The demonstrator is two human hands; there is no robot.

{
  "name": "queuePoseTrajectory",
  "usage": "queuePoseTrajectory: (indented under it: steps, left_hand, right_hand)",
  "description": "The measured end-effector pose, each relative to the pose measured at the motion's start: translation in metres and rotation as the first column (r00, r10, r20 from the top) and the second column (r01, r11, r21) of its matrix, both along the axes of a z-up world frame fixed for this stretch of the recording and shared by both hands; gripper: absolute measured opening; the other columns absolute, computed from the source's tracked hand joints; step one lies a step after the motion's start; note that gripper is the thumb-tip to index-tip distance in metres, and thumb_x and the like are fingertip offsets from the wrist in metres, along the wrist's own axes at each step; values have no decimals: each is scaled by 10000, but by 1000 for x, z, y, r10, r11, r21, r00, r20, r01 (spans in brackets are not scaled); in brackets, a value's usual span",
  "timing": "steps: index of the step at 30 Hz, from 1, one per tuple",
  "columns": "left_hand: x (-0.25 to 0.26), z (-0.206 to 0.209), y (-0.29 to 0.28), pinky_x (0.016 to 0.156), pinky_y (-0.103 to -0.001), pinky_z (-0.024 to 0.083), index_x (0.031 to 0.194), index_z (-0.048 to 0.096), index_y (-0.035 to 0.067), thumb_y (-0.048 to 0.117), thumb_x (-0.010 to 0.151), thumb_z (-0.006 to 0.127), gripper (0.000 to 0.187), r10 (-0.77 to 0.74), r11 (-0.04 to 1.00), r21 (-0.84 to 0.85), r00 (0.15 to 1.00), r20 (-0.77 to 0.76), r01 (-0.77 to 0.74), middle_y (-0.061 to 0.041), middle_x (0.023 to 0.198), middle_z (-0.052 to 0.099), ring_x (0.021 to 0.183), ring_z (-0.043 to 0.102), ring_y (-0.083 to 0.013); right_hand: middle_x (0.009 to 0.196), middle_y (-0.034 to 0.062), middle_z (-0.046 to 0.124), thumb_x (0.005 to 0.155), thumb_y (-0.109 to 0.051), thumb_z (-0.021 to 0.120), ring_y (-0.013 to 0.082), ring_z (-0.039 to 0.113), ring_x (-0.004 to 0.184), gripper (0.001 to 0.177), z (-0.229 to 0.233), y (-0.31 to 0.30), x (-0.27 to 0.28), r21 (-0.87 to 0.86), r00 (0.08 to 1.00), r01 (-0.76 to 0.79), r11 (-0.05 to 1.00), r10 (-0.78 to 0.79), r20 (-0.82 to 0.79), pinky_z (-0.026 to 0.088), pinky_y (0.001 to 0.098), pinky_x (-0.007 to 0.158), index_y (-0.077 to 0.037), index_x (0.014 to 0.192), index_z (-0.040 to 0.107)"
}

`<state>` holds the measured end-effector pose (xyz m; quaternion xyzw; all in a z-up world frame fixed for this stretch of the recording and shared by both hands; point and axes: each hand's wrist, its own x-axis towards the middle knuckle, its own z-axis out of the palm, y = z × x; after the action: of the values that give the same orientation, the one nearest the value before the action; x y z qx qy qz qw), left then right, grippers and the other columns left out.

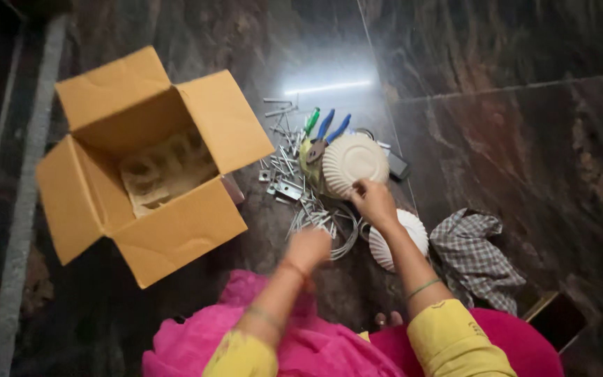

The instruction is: The person sits on the floor and opens a cardboard box. They remove a plastic bag, a coiled wire, a remote control, and several small metal hardware items, placing them on the floor. The person then removes a paper plate and a small tin from the pile.

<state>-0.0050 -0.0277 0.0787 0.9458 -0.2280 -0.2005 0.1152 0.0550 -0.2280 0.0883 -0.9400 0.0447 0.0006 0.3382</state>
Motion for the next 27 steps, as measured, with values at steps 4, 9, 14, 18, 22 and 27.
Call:
queuePoseTrajectory:
  steps: [4,9,14,18,22,27]
  left_hand:
    - [60,-55,24,802,-489,555,998,759,90,341,784,805,333,597,692,-391,785,-162,-607,-162,966,753,927,712,-380]
    - [69,-82,44,815,-479,519,1022,738,50,256,780,813,327,719,570,-645,689,91,-509,-184,1019,690,932,648,-377]
    - [101,-87,35,842,-410,543,1066,720,61,267,832,787,319,750,320,-771,644,-148,-550,-127,1036,718,920,686,-302]
    - [116,-92,16,876,-411,530,1033,737,37,237,802,822,318,682,380,-823,729,-59,-423,-148,1042,724,986,682,-317]
    - [113,-93,9,893,-408,531,1043,737,33,232,783,832,341,666,377,-805,738,-107,-457,-162,1058,718,1003,684,-324]
    - [112,-83,12,904,-410,526,1050,737,45,224,768,836,348,677,423,-785,734,-57,-452,-160,1076,706,1022,673,-326]
  right_hand:
    - [1056,168,747,859,-294,757,333,710,1014,352,-12,-23,13,-35,989,90,995,-85,122,543,427,922,-60,1122,747]
    - [1263,269,635,807,-302,836,432,608,1167,630,-33,-53,31,-34,942,249,968,-234,240,475,468,994,4,1304,600]
    - [1314,213,643,808,-378,816,279,652,1183,865,-59,-53,40,369,903,428,825,-371,-217,518,381,988,4,1475,419]
    - [1305,222,645,815,-390,819,272,657,1165,856,-61,-51,43,363,902,426,829,-362,-233,530,373,962,3,1474,438]
    - [1288,218,655,805,-366,823,270,661,1154,866,-59,-49,44,376,900,431,820,-358,-250,531,375,956,4,1478,423]
    - [1268,218,668,800,-357,838,266,671,1144,870,-55,-51,44,406,912,407,818,-337,-236,533,367,961,30,1465,434]
